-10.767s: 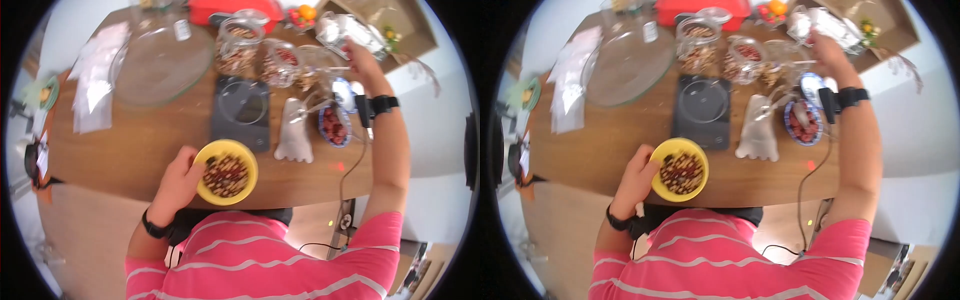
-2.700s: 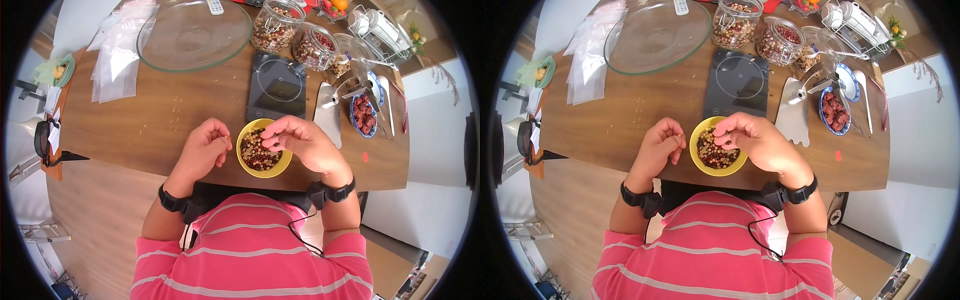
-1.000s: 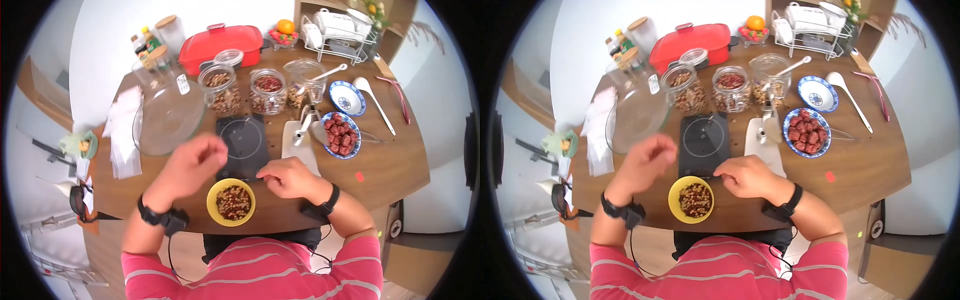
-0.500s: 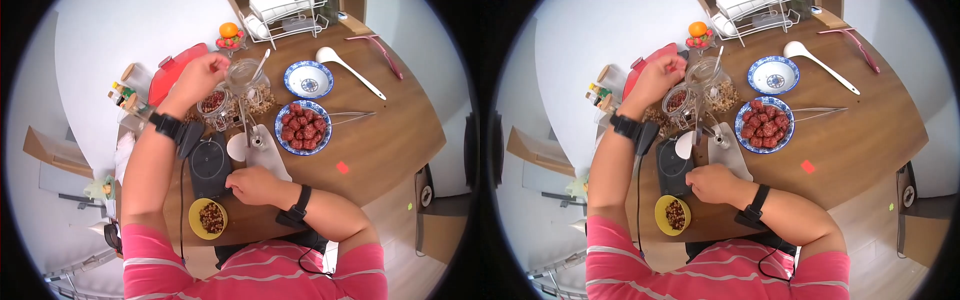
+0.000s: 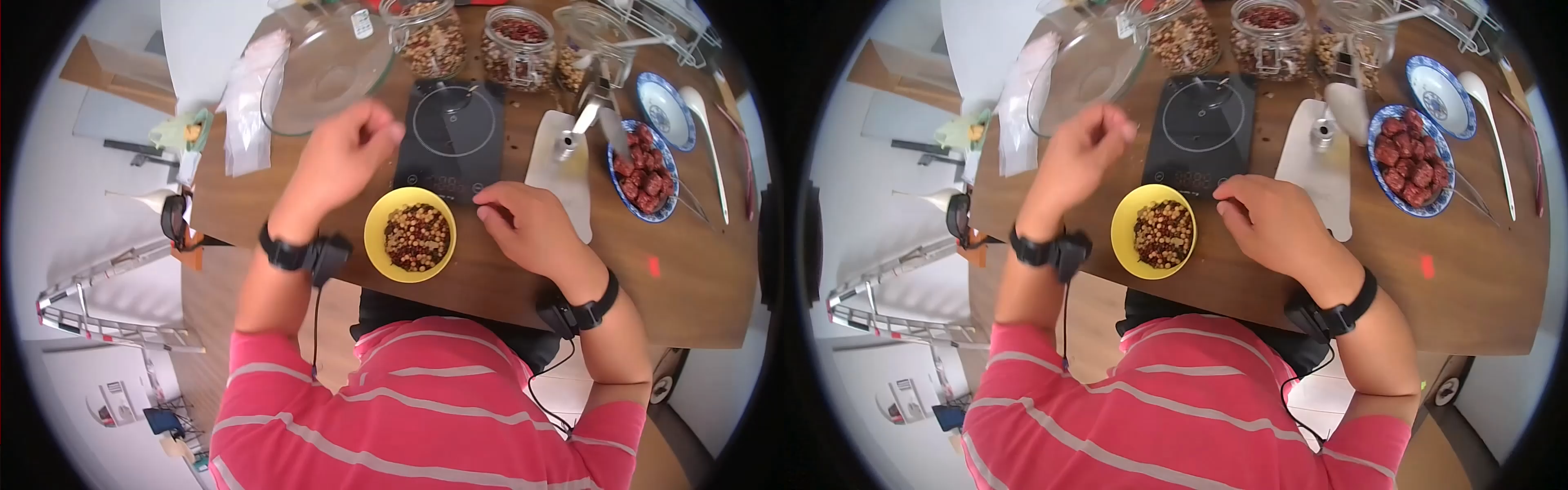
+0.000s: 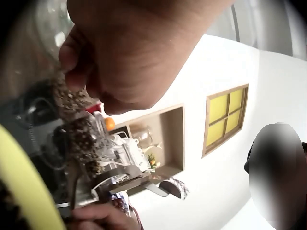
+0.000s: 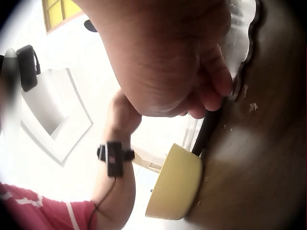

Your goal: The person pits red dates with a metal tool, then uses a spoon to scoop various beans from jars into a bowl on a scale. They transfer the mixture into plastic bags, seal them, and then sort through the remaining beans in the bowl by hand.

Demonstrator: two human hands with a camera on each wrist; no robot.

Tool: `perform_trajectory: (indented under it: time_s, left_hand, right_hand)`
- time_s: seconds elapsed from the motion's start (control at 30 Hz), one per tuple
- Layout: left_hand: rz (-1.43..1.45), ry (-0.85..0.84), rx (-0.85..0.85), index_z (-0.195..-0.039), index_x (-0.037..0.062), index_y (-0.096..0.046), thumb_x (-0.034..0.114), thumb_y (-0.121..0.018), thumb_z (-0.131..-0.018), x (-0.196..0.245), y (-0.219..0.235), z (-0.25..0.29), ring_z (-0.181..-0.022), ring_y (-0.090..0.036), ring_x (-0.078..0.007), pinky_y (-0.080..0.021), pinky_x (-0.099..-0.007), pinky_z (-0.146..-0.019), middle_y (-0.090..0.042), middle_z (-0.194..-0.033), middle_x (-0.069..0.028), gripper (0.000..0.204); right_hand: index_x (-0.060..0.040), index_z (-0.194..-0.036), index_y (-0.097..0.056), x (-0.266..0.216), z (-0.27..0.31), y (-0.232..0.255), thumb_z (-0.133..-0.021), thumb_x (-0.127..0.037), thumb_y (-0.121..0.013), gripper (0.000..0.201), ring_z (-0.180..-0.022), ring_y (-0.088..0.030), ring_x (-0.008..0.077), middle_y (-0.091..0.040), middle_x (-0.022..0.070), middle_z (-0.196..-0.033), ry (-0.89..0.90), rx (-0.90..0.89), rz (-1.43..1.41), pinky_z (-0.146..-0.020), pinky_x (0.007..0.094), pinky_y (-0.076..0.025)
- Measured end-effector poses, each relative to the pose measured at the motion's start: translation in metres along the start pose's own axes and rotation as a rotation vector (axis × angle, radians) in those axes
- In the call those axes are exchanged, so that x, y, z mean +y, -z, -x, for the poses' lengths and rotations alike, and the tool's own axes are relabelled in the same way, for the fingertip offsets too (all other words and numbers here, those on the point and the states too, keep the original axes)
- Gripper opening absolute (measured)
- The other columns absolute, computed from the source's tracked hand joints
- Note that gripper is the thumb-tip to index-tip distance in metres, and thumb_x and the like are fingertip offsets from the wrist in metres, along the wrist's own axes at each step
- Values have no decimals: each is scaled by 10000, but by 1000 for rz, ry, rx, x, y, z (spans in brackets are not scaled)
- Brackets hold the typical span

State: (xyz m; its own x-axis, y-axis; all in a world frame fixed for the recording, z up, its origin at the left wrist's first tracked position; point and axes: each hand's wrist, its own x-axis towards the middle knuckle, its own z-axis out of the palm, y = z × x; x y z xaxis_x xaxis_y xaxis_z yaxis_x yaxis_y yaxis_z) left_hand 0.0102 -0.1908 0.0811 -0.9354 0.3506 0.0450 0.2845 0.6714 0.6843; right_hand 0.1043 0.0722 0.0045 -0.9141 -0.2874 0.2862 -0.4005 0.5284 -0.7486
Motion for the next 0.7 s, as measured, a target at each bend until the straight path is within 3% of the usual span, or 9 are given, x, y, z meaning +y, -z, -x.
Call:
perform_trajectory:
  time_s: [0.1,0.17,0.23,0.33,0.47,0.53,0.57,0.63,0.7]
  left_hand:
    - [141,229,-32,-980,34,-629,198,-683,-1000,-37,-13,64,-735,-508,-60,-430,-262,-643,-579,-796,38,174]
    - [189,283,-69,-977,27,-623,200,-679,-997,-43,-20,88,-731,-511,-67,-435,-274,-637,-584,-796,25,182]
    - [40,213,-139,-973,22,-614,188,-663,-989,-44,-20,97,-721,-527,-79,-444,-290,-628,-604,-802,0,174]
    - [97,290,-179,-954,23,-594,161,-653,-977,-47,-13,94,-706,-539,-80,-441,-288,-617,-606,-776,1,152]
    - [359,287,-214,-1001,37,-569,171,-659,-992,-75,-19,97,-739,-559,-73,-452,-271,-622,-612,-844,3,161]
    - [744,232,-119,-1004,19,-574,281,-719,-962,-89,-26,100,-724,-593,-107,-497,-300,-662,-637,-823,-33,302]
    - [766,234,-117,-1004,19,-574,281,-719,-962,-93,-27,102,-724,-593,-107,-497,-300,-662,-637,-823,-33,302]
    - [839,244,-114,-1055,13,-575,330,-733,-974,-94,-27,103,-757,-575,-67,-496,-260,-686,-628,-873,1,363]
    - [865,257,-107,-1064,13,-586,350,-737,-972,-93,-26,102,-749,-581,-75,-501,-265,-690,-634,-859,-8,380]
  right_hand:
    - [-48,-1114,-697,-26,2,-1,-926,-204,-714,245,-760,-706,322,-723,134,-850,-109,-140,-35,-673,403,-547]
    - [-24,-1212,-647,-43,0,-6,-942,-248,-729,360,-694,-704,291,-711,138,-779,-414,-255,-245,-642,383,-530]
    - [-14,-1244,-621,-54,-8,-17,-944,-249,-730,395,-676,-703,281,-706,137,-758,-459,-318,-190,-633,379,-526]
    - [-13,-1282,-591,-56,-11,-34,-944,-248,-733,435,-662,-703,281,-706,132,-747,-508,-343,-120,-626,382,-526]
    - [-20,-1265,-596,-68,-8,-42,-943,-208,-734,397,-660,-702,278,-712,134,-762,-480,-211,-31,-625,387,-541]
    - [-43,-1195,-646,-73,-8,-46,-935,-164,-737,301,-670,-700,270,-714,107,-805,-343,-69,8,-620,382,-558]
    - [-43,-1195,-646,-75,-11,-46,-935,-164,-737,301,-670,-700,270,-714,107,-805,-349,-82,25,-620,382,-558]
    - [-78,-1097,-698,-76,-20,-40,-872,-93,-737,229,-719,-704,265,-711,69,-886,75,131,506,-628,369,-573]
    - [-92,-1065,-712,-84,-30,-44,-828,-63,-725,239,-747,-704,264,-700,57,-909,151,42,529,-627,362,-571]
